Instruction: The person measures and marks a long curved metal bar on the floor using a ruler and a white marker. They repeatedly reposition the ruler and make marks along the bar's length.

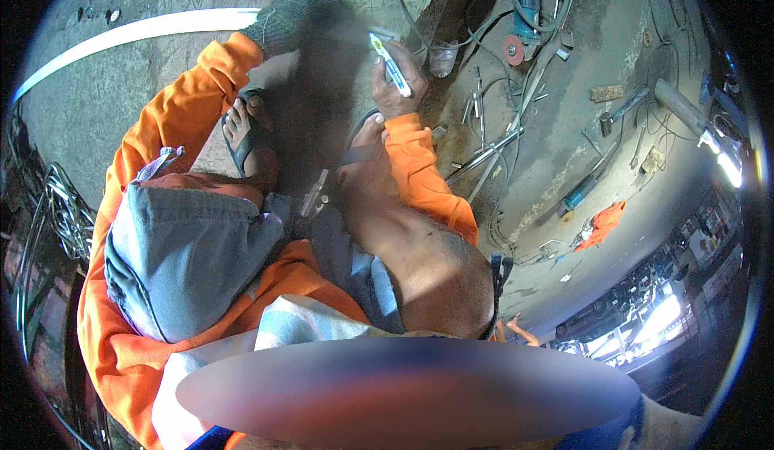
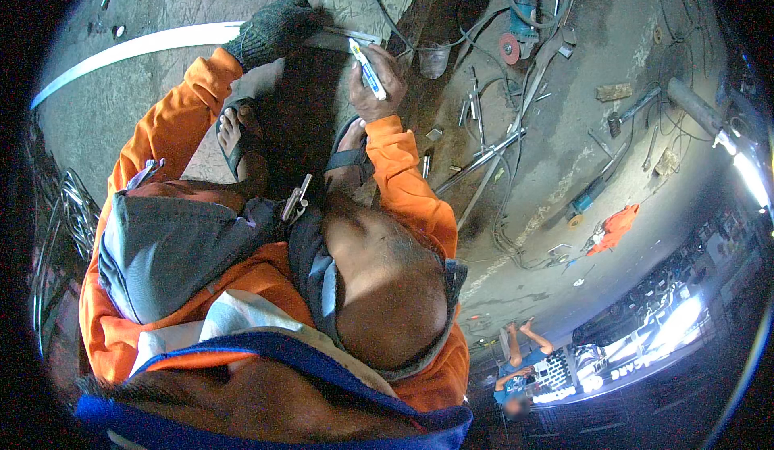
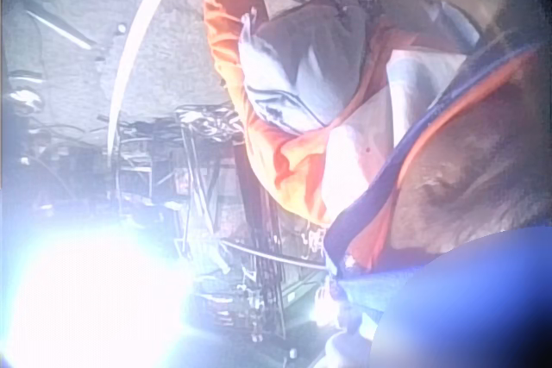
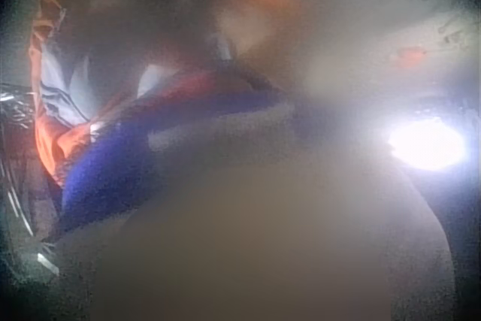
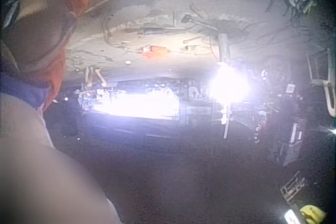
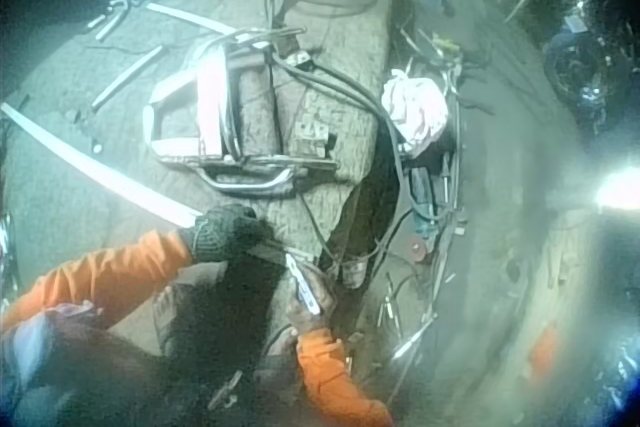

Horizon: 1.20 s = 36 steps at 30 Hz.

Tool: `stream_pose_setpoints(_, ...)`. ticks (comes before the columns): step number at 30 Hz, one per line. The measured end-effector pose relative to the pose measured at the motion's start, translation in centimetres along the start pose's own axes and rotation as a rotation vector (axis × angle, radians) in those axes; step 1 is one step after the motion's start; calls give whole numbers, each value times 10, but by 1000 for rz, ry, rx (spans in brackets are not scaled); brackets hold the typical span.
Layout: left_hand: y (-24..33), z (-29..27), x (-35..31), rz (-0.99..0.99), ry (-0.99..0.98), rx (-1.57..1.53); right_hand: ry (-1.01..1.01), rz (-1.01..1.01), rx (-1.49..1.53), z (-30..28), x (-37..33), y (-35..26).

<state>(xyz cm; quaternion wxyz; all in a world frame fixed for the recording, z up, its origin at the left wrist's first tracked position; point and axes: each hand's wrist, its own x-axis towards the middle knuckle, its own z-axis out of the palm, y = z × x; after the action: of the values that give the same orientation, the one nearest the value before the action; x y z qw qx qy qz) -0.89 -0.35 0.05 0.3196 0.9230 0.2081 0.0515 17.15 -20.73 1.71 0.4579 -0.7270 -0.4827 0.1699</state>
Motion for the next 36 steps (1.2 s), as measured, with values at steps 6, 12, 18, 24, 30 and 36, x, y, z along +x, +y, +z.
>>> stream_pose_setpoints(6, -1, 5, -2, -46, 20, -17, 15, 21, 25, 2, -1, 0)
stream_pose_setpoints(12, -4, 6, -1, 15, 43, 14, 13, 33, 38, 2, -1, 0)
stream_pose_setpoints(18, -1, 4, -1, -13, 21, -2, 16, 28, 42, 3, -1, 1)
stream_pose_setpoints(24, 2, 1, -1, -35, 20, 24, 5, 12, 36, 2, -1, 2)
stream_pose_setpoints(30, 2, -2, 0, -54, -39, 39, -6, 28, 34, 2, 0, 0)
stream_pose_setpoints(36, -5, -2, -2, -20, 17, -85, 1, 22, 27, 3, -2, 1)
